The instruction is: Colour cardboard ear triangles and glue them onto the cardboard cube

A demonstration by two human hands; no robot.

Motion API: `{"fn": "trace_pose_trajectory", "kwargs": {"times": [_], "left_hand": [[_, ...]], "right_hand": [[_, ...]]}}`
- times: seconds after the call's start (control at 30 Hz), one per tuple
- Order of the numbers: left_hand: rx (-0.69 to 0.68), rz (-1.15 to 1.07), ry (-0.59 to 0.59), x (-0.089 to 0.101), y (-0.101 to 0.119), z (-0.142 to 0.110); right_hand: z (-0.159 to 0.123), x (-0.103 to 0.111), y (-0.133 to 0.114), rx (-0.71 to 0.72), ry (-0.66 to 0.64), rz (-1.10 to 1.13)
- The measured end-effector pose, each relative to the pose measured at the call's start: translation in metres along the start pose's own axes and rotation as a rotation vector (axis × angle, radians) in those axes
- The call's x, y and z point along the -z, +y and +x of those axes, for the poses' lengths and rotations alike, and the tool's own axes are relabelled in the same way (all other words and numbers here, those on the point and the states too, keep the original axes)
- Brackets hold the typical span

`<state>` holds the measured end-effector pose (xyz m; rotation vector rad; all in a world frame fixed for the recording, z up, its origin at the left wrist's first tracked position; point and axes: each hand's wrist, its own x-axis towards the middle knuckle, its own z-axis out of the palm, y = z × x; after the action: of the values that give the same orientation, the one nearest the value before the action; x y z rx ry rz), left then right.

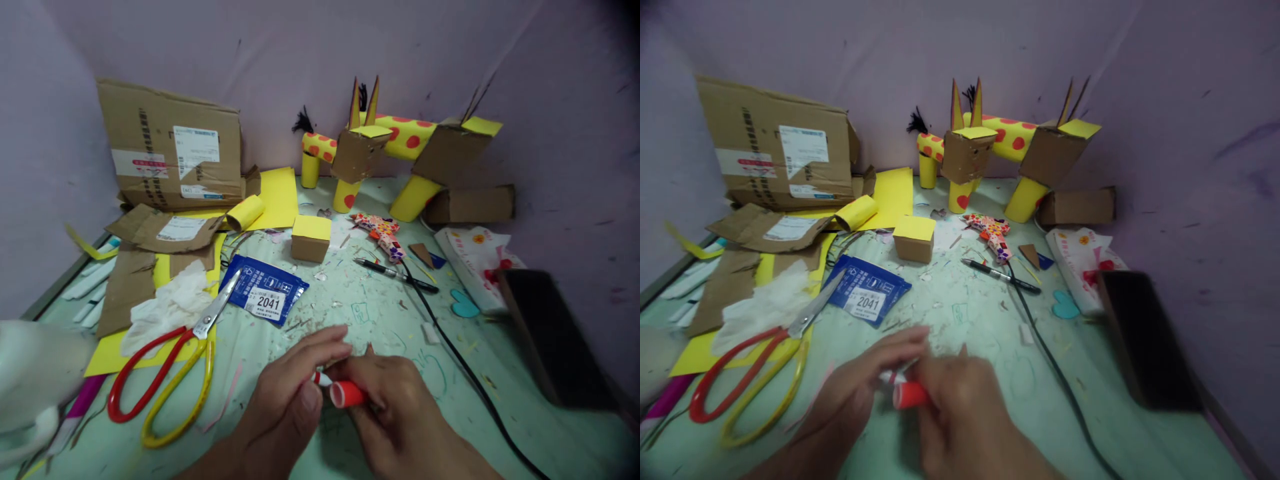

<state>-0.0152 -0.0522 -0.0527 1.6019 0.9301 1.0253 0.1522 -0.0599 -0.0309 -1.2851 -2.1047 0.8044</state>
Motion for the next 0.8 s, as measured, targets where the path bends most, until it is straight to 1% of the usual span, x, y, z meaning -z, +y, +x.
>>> {"fn": "trace_pose_trajectory", "kwargs": {"times": [0.07,0.1,0.13,0.17,0.2,0.23,0.27,0.3,0.33,0.4,0.43,0.47,0.53,0.57,0.6,0.63,0.7,0.8], "left_hand": [[-0.081,0.181,0.154,0.001,0.003,0.001],[-0.121,0.298,0.239,0.001,0.003,0.000],[-0.170,0.421,0.293,0.001,0.004,0.000],[-0.239,0.534,0.315,0.000,0.003,-0.002],[-0.320,0.622,0.272,-0.002,0.002,-0.004],[-0.404,0.691,0.180,-0.006,0.001,-0.007],[-0.451,0.763,0.103,-0.011,-0.001,-0.011],[-0.443,0.856,0.010,-0.016,-0.003,-0.015],[-0.443,0.946,-0.028,-0.021,-0.006,-0.019],[-0.460,1.107,-0.036,-0.029,-0.010,-0.028],[-0.481,1.170,-0.027,-0.031,-0.012,-0.031],[-0.491,1.223,-0.032,-0.033,-0.013,-0.035],[-0.496,1.297,-0.058,-0.034,-0.014,-0.039],[-0.498,1.324,-0.059,-0.035,-0.014,-0.041],[-0.508,1.352,-0.053,-0.036,-0.014,-0.041],[-0.527,1.380,-0.041,-0.038,-0.014,-0.042],[-0.553,1.440,-0.014,-0.042,-0.013,-0.042],[-0.516,1.498,0.008,-0.049,-0.014,-0.044]], "right_hand": [[0.005,0.012,0.009,-0.037,-0.014,-0.023],[0.008,0.018,0.018,-0.072,0.024,-0.099],[0.011,0.024,0.028,-0.113,0.093,-0.216],[0.014,0.029,0.039,-0.157,0.188,-0.329],[0.018,0.033,0.050,-0.192,0.239,-0.405],[0.021,0.036,0.060,-0.213,0.247,-0.444],[0.023,0.038,0.067,-0.205,0.291,-0.449],[0.025,0.040,0.072,-0.168,0.337,-0.432],[0.025,0.041,0.073,-0.118,0.398,-0.404],[0.022,0.042,0.066,-0.042,0.546,-0.328],[0.018,0.042,0.060,-0.035,0.630,-0.293],[0.012,0.042,0.053,-0.069,0.678,-0.239],[-0.004,0.040,0.041,-0.159,0.675,-0.126],[-0.012,0.038,0.036,-0.202,0.630,-0.071],[-0.020,0.036,0.031,-0.215,0.589,-0.025],[-0.027,0.033,0.028,-0.197,0.534,0.012],[-0.036,0.026,0.021,-0.174,0.529,0.106],[-0.037,0.012,0.016,-0.139,0.436,0.143]]}}
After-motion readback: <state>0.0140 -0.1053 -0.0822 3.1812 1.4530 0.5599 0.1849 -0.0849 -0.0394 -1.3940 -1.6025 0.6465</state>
